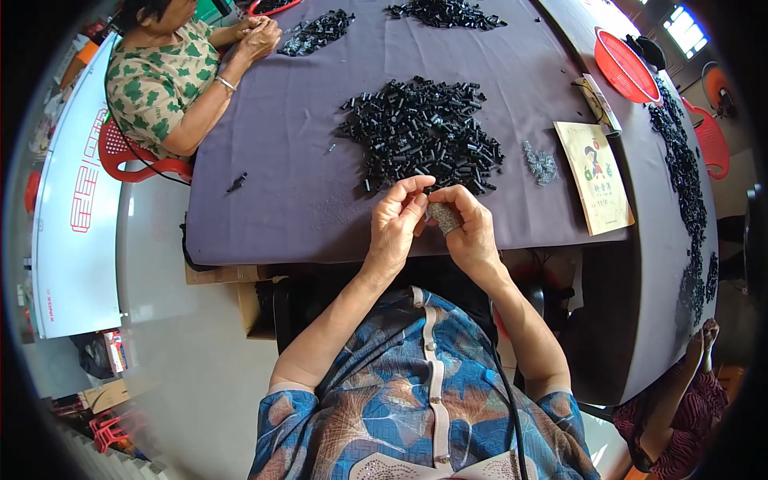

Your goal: Sorting and inspecting small black plastic parts on a workshop table.

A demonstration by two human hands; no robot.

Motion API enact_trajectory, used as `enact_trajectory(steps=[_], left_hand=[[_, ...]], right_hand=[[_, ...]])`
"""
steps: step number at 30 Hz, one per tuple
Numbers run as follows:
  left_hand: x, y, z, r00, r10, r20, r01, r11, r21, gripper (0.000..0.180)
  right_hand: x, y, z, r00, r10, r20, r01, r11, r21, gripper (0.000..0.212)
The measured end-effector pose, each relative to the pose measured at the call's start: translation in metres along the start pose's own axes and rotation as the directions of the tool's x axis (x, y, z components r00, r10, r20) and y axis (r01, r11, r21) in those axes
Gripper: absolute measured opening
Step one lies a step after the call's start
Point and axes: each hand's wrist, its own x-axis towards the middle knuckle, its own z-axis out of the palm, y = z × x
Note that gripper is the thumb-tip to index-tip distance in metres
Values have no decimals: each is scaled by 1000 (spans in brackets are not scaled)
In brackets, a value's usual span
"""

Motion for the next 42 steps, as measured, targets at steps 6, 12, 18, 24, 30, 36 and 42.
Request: enact_trajectory(steps=[6, 12, 18, 24, 30, 36, 42], left_hand=[[-1, 3, -8, 999, -23, 48, 20, 998, 57, 20], [-1, 1, -10, 998, -9, 69, 4, 996, 84, 16], [-6, 9, -3, 988, -37, 148, 8, 981, 194, 17], [1, -3, -12, 994, -69, 82, 81, 985, -155, 18], [1, 0, -11, 990, -138, 20, 139, 967, -212, 16], [-2, 2, -8, 985, -169, -44, 156, 963, -221, 16], [-4, 7, -9, 976, -212, -40, 198, 954, -226, 16]], right_hand=[[3, -12, -2, 999, -21, -37, 21, 1000, -5, 36], [5, -3, -7, 999, -33, -31, 31, 998, -59, 34], [6, -7, -8, 998, -54, -30, 53, 997, -47, 34], [2, -13, -8, 998, -53, -18, 52, 996, -66, 34], [2, -16, -3, 995, -96, -30, 90, 985, -144, 34], [2, -17, 0, 986, -168, -18, 159, 956, -248, 33], [0, -19, 2, 989, -150, 1, 145, 956, -255, 31]])
